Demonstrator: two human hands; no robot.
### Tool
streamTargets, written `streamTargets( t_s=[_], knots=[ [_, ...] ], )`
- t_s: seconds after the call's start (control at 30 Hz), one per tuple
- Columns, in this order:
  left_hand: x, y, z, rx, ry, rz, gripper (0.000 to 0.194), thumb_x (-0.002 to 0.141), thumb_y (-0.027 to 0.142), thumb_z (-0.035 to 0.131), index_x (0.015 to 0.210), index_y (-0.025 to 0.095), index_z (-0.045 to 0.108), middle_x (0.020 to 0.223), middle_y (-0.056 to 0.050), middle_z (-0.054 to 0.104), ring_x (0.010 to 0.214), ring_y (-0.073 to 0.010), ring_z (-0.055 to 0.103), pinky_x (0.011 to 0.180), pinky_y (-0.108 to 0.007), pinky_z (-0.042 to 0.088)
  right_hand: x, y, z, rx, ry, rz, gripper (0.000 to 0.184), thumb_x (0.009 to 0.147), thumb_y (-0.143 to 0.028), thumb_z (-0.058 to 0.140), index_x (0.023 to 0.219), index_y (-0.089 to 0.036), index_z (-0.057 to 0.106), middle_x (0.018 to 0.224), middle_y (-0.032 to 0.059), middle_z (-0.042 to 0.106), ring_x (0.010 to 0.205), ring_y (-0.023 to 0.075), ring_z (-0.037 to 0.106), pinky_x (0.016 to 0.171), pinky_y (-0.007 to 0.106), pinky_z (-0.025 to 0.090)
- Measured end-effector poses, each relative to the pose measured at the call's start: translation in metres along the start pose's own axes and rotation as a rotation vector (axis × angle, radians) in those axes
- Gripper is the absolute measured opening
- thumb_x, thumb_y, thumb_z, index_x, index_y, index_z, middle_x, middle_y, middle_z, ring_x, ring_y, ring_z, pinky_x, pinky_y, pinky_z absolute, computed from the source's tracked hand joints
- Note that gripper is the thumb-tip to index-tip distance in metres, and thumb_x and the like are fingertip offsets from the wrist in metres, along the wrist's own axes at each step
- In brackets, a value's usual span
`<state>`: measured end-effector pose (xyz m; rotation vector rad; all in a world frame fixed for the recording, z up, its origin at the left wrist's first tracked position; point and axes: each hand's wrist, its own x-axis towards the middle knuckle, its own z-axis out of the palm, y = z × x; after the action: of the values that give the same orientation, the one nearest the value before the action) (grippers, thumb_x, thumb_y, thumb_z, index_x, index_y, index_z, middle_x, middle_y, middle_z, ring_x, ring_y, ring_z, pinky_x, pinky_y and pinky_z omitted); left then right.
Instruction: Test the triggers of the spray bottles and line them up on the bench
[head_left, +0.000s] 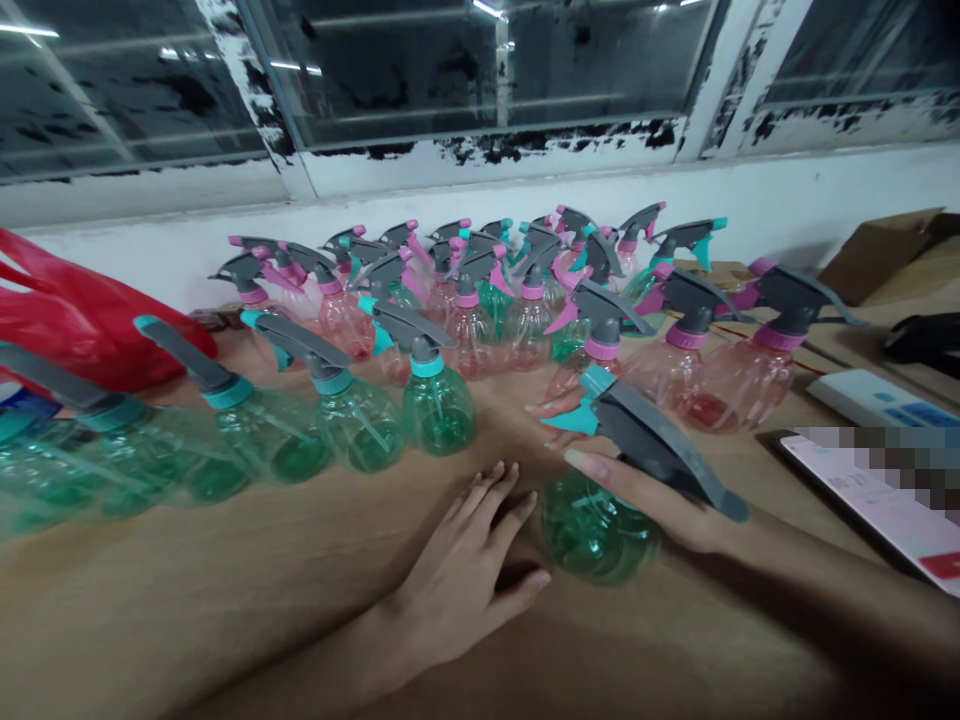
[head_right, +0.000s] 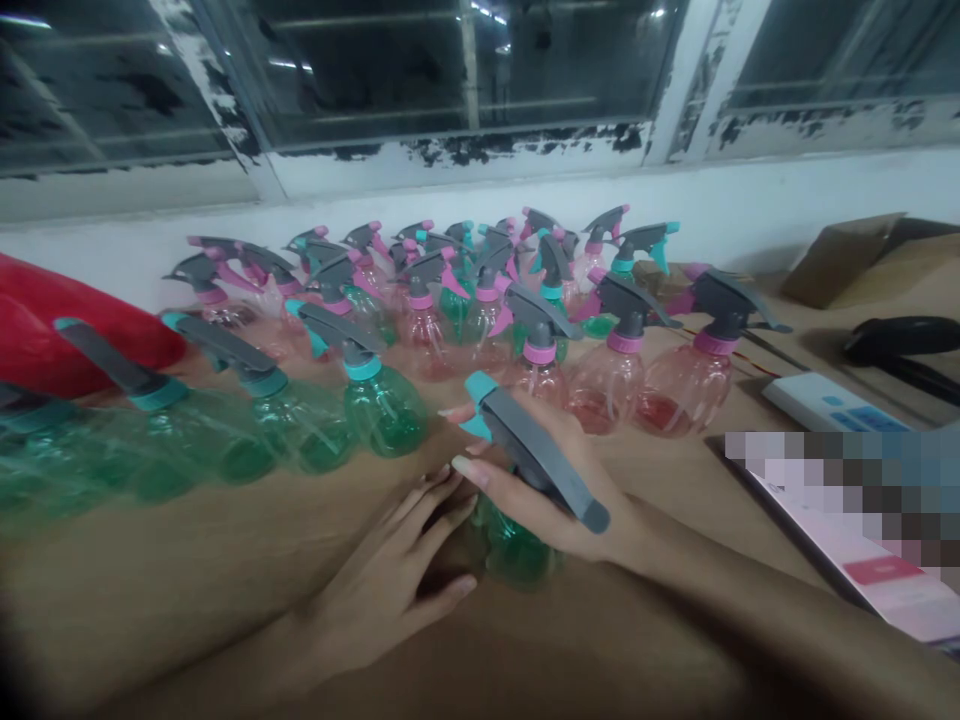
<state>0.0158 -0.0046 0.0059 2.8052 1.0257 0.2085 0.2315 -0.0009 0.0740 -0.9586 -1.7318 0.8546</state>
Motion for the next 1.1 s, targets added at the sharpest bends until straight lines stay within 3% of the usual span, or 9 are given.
streamTargets(
  t_s=[0.3, 0.83, 1.1],
  knots=[
    [-0.0003, -0.0009, 0.0027, -0.013, 0.046, 0.023, 0.06, 0.093, 0.048, 0.05, 0.14, 0.014, 0.036, 0.15, -0.014, 0.028, 0.139, -0.03, 0.02, 0.109, -0.05, 0.027, 0.0001, -0.0016, -0.0019, -0.028, -0.018, -0.001, 0.028, 0.081, -0.034, 0.063, 0.108, -0.028, 0.058, 0.11, 0.001, 0.067, 0.089, 0.0194, 0.068, 0.077, 0.031, 0.057],
    [0.0, -0.0007, 0.0018, 0.011, 0.032, 0.016, 0.061, 0.093, 0.049, 0.049, 0.14, 0.013, 0.037, 0.15, -0.014, 0.026, 0.138, -0.0303, 0.021, 0.109, -0.049, 0.027, 0.0, -0.0006, -0.0005, 0.034, -0.036, 0.039, 0.03, 0.082, -0.034, 0.062, 0.111, -0.028, 0.057, 0.113, 0.0015, 0.066, 0.091, 0.0195, 0.068, 0.08, 0.032, 0.057],
    [0.0003, 0.0011, -0.0015, 0.011, -0.002, 0.002, 0.061, 0.093, 0.05, 0.049, 0.14, 0.012, 0.037, 0.149, -0.015, 0.028, 0.137, -0.0318, 0.024, 0.108, -0.05, 0.028, -0.0005, -0.0001, -0.0012, 0.004, -0.029, 0.047, 0.03, 0.082, -0.037, 0.062, 0.11, -0.026, 0.057, 0.104, 0.0006, 0.069, 0.086, 0.0178, 0.068, 0.075, 0.028, 0.057]
  ],
)
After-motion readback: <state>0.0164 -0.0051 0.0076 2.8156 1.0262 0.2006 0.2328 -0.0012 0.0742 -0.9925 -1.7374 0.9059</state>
